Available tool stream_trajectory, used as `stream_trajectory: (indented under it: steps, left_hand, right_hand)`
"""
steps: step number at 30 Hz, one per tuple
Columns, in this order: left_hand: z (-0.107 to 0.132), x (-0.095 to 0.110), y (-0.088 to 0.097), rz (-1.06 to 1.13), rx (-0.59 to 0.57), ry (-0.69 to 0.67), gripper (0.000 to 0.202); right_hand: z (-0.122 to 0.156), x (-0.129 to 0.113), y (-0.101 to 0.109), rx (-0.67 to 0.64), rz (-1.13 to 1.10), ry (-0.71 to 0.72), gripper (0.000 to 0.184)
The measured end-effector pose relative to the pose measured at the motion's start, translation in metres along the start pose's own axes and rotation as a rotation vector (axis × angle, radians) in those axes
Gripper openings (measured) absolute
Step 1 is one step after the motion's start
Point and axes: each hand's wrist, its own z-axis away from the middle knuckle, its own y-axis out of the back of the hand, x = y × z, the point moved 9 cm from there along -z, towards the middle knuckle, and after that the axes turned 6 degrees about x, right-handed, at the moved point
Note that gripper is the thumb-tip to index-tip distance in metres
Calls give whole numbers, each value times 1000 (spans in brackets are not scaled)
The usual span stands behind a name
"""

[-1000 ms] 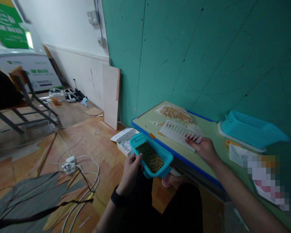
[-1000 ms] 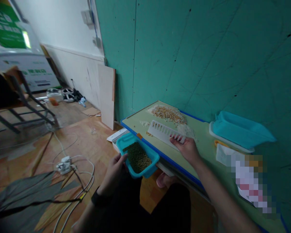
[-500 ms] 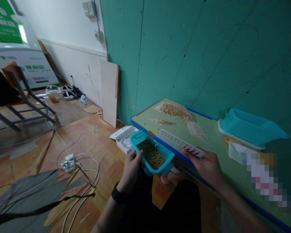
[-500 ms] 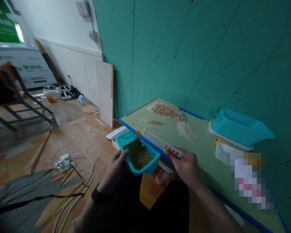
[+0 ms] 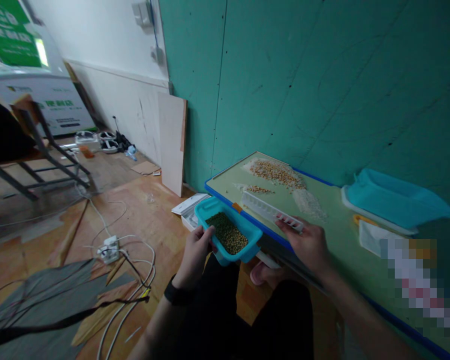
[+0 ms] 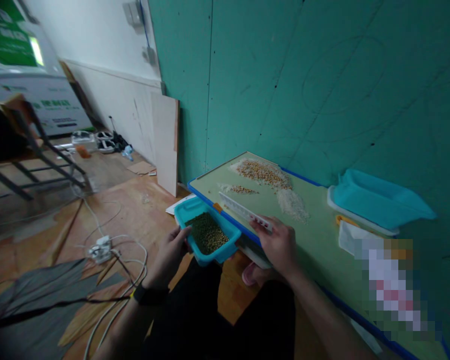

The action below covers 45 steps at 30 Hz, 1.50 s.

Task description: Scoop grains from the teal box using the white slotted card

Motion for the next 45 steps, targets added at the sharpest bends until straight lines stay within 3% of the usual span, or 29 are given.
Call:
stream_trajectory:
  steps: [5, 10, 15, 22, 25, 28, 31, 35, 45]
  left_hand:
    - [-1, 4, 2, 15, 21, 14, 42]
    - [-9, 8, 12, 19, 42, -17, 41]
    - [-22, 9, 24, 19, 43, -51, 38]
    - [-21, 10, 21, 12, 26, -17, 39]
    - [-17, 8, 16, 5, 9, -11, 39]
    - [-11, 0, 11, 18, 14, 5, 41]
    - [-1, -18, 1, 0, -21, 61, 43]
    - [12, -39, -9, 51, -42, 115, 45]
    - [14, -45, -12, 69, -67, 123, 44]
  right_hand:
    - [3, -26, -16, 3, -52, 91, 24]
    - [-36, -12, -53, 35, -87, 62, 30]
    - [-47, -10, -78, -108, -131, 29, 27]
    - [-8, -23, -42, -190, -235, 29, 25]
    - [-15, -3, -1, -18, -94, -8, 30]
    - [-30, 29, 51, 247, 231, -76, 42]
    - [-42, 52, 83, 383, 522, -150, 47]
    - [-51, 57, 82, 355, 716, -173, 44]
    - [-59, 59, 67, 241, 785, -238, 39]
